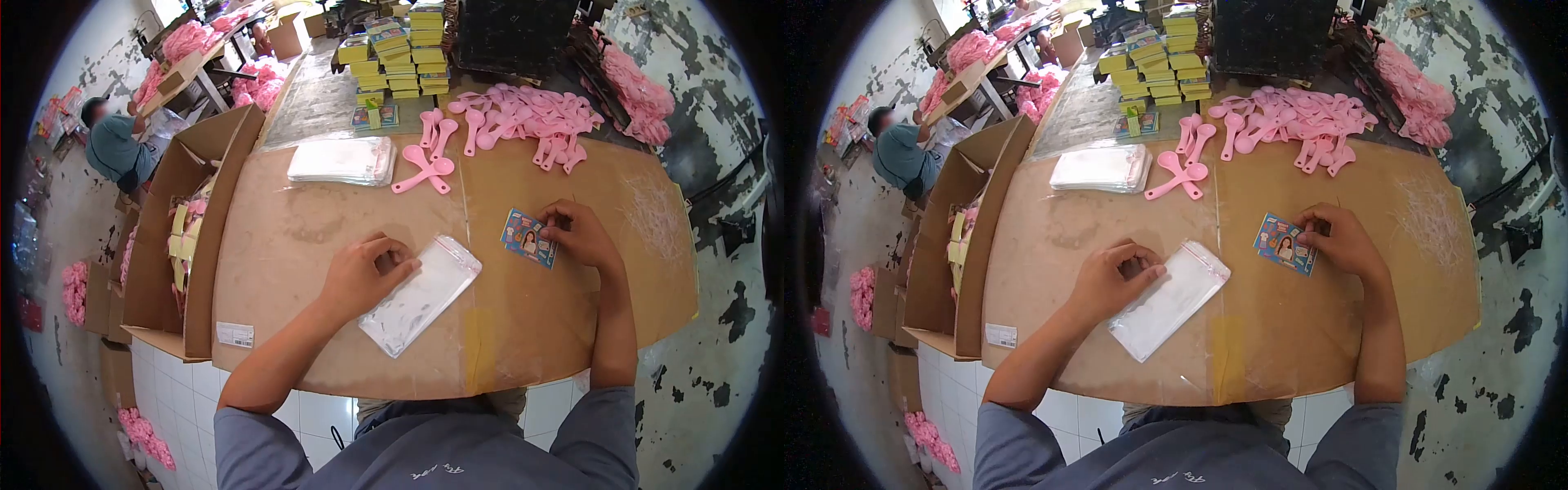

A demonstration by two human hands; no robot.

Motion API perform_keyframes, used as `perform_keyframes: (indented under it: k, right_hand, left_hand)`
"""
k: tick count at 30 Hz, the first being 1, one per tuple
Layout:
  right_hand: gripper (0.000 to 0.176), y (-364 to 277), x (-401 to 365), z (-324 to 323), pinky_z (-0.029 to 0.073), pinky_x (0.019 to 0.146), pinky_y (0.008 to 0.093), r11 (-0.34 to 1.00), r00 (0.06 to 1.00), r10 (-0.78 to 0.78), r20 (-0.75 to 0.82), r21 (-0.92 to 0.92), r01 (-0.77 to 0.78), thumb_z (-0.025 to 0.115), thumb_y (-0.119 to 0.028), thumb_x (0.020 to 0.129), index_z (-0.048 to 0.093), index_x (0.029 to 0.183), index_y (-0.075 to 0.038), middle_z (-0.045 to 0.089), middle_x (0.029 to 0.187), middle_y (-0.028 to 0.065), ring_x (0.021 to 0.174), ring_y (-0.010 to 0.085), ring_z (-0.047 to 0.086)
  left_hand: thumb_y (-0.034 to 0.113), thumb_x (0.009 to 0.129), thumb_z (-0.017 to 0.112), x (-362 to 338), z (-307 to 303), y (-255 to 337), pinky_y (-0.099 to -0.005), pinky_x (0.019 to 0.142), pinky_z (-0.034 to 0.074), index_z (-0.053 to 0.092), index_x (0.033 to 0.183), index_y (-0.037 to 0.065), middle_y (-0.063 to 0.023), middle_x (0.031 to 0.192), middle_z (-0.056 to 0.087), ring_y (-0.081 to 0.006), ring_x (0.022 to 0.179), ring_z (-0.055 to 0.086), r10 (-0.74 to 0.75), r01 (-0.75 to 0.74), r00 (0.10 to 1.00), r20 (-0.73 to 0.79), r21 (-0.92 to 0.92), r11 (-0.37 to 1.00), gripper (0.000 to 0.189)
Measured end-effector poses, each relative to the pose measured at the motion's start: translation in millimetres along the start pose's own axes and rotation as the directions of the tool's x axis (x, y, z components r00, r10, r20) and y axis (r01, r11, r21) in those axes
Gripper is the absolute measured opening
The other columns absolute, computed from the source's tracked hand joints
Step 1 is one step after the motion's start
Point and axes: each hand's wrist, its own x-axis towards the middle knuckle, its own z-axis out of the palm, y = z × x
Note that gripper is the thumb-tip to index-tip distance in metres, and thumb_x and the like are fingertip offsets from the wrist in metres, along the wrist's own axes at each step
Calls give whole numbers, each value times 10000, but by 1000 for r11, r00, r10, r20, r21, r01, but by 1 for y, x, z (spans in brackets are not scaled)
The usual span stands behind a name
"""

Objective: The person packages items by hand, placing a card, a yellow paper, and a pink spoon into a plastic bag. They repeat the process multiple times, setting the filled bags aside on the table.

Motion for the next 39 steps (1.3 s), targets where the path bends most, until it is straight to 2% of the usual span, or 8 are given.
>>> perform_keyframes:
  k: [2,14,17,23,32,35,38,39]
  right_hand:
    - [215,5,1,0,481,753,295,998,999,-55,-3,-34,54,777,-29,841,723,1047,-5,624,903,31,832,122,583]
    - [95,0,0,0,486,789,361,963,978,-202,-48,-192,190,665,-33,934,649,1017,10,616,956,104,862,224,606]
    - [69,6,2,0,493,800,369,950,972,-230,-47,-227,213,635,-24,951,631,1011,10,600,959,116,878,245,620]
    - [81,2,1,3,498,802,375,925,951,-302,-63,-258,277,625,-12,952,628,1030,8,620,952,136,875,261,632]
    - [98,-15,-4,0,506,812,383,982,985,-127,-118,-157,108,625,-35,934,625,1026,0,675,966,152,911,265,662]
    - [115,-6,0,-1,508,874,389,814,889,-435,-142,-484,322,632,-46,906,629,1015,-9,693,1049,137,976,263,660]
    - [154,-19,-6,16,474,987,411,947,945,-309,-106,56,316,628,-27,866,634,1020,-21,699,1149,105,1079,272,642]
    - [165,-24,-8,24,467,1003,413,922,926,-376,-35,87,377,627,-21,860,636,1025,-26,699,1164,97,1096,276,639]
  left_hand:
    - [205,834,837,-2,5,6,-299,629,506,763,940,60,-34,841,665,-153,658,627,86,-84,994,-73,32,996,194]
    - [124,878,778,-4,13,-3,-267,598,480,748,1007,30,-43,825,720,-80,633,567,-24,13,997,-69,-152,988,162]
    - [115,878,743,-5,9,2,-326,654,536,724,1023,24,-88,873,723,-189,678,670,-25,19,999,-44,-123,992,173]
    - [87,851,726,-5,7,8,-341,663,545,672,984,14,-90,918,704,-217,727,685,75,-77,994,-83,-22,997,161]
    - [-15,782,728,-3,9,0,-319,841,534,651,948,37,-100,1014,696,-219,881,687,265,-271,963,-55,-247,931,190]
    - [3,815,741,-5,12,0,-310,815,539,655,984,25,-97,969,718,-183,872,690,172,-171,985,-23,-295,940,191]
    - [39,853,760,-6,13,6,-288,775,538,671,1039,10,-91,925,731,-135,856,686,41,-39,999,4,-278,960,208]
    - [50,866,761,-6,12,7,-282,767,538,674,1059,6,-87,925,733,-127,854,684,26,-19,999,21,-279,960,216]
